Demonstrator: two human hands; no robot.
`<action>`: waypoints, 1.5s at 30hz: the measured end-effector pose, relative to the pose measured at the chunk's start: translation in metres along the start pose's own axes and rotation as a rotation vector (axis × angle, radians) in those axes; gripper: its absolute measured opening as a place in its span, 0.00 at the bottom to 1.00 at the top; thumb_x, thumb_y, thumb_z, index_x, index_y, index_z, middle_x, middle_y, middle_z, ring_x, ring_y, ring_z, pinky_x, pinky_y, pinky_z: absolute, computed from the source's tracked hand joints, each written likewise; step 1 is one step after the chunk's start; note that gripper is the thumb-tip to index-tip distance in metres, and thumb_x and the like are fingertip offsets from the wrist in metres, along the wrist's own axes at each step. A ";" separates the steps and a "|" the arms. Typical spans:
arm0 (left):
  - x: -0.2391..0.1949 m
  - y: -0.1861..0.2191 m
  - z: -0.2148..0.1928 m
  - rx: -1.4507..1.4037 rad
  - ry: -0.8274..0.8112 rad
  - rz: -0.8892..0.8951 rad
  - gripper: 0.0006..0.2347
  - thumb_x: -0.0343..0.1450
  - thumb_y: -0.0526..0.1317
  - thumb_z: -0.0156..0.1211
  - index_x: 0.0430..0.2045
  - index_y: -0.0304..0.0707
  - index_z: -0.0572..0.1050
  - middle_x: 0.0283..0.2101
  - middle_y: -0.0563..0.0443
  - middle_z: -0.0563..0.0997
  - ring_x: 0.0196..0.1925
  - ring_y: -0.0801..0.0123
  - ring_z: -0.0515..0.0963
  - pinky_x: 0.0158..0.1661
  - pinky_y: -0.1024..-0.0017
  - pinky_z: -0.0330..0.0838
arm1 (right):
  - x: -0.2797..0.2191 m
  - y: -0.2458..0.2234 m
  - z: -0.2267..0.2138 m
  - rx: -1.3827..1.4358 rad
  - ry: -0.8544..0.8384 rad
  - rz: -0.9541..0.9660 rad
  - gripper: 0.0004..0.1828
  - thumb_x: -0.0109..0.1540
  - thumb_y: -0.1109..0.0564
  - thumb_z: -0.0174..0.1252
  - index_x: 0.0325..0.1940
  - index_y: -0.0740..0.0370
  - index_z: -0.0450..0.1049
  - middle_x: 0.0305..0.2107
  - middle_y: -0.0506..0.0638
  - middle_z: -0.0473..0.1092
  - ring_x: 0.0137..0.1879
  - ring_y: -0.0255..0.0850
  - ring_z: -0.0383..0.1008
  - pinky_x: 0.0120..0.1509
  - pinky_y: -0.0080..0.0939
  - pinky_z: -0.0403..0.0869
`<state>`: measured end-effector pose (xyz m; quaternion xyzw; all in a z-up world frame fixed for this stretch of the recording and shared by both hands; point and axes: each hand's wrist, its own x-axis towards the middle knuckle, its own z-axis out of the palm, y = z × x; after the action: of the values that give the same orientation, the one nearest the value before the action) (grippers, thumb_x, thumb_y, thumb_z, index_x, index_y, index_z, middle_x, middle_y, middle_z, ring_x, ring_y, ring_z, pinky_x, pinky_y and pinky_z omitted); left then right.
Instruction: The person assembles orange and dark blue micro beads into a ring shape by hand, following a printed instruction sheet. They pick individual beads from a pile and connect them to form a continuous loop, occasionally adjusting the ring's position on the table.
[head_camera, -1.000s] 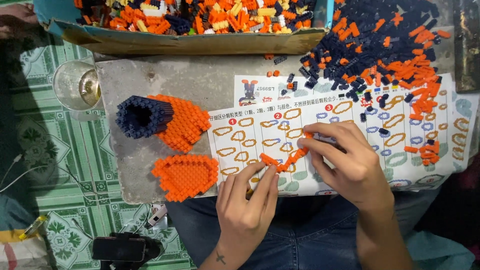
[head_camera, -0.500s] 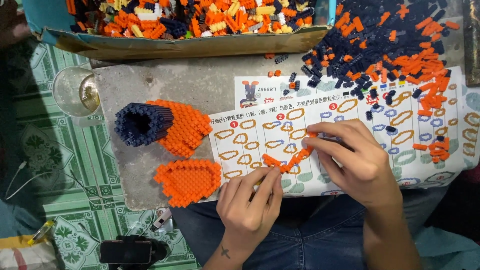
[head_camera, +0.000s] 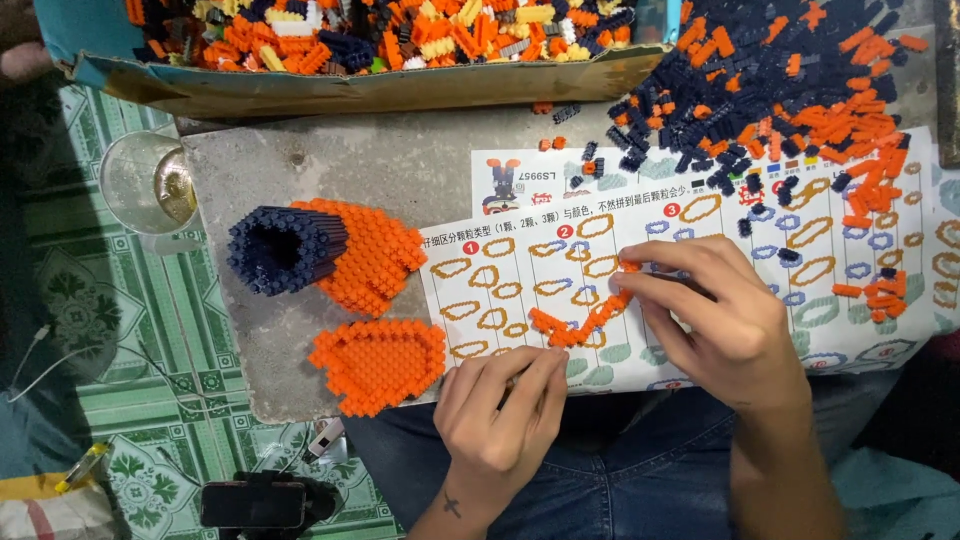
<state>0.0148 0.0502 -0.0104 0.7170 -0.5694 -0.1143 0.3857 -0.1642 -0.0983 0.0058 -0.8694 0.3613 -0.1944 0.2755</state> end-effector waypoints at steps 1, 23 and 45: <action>0.000 -0.001 0.001 0.000 -0.001 0.000 0.08 0.66 0.30 0.81 0.36 0.36 0.90 0.41 0.53 0.89 0.36 0.72 0.82 0.39 0.72 0.76 | 0.000 -0.001 0.000 0.000 0.000 0.001 0.20 0.52 0.73 0.73 0.48 0.67 0.88 0.54 0.59 0.82 0.56 0.49 0.79 0.58 0.44 0.79; 0.002 0.005 0.002 0.057 0.061 -0.036 0.10 0.66 0.25 0.77 0.40 0.25 0.88 0.33 0.49 0.84 0.31 0.69 0.77 0.35 0.73 0.75 | -0.003 0.007 0.004 0.001 0.027 -0.034 0.17 0.54 0.67 0.78 0.47 0.67 0.89 0.55 0.64 0.82 0.51 0.48 0.79 0.50 0.41 0.79; 0.002 0.004 0.003 0.092 0.039 -0.017 0.14 0.67 0.26 0.75 0.47 0.24 0.88 0.33 0.50 0.84 0.31 0.69 0.77 0.35 0.72 0.75 | -0.002 0.002 0.001 -0.009 0.005 -0.023 0.19 0.55 0.68 0.76 0.50 0.68 0.88 0.56 0.62 0.81 0.53 0.49 0.79 0.54 0.44 0.78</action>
<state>0.0107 0.0466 -0.0090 0.7408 -0.5602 -0.0775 0.3624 -0.1660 -0.0977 0.0035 -0.8742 0.3527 -0.1981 0.2684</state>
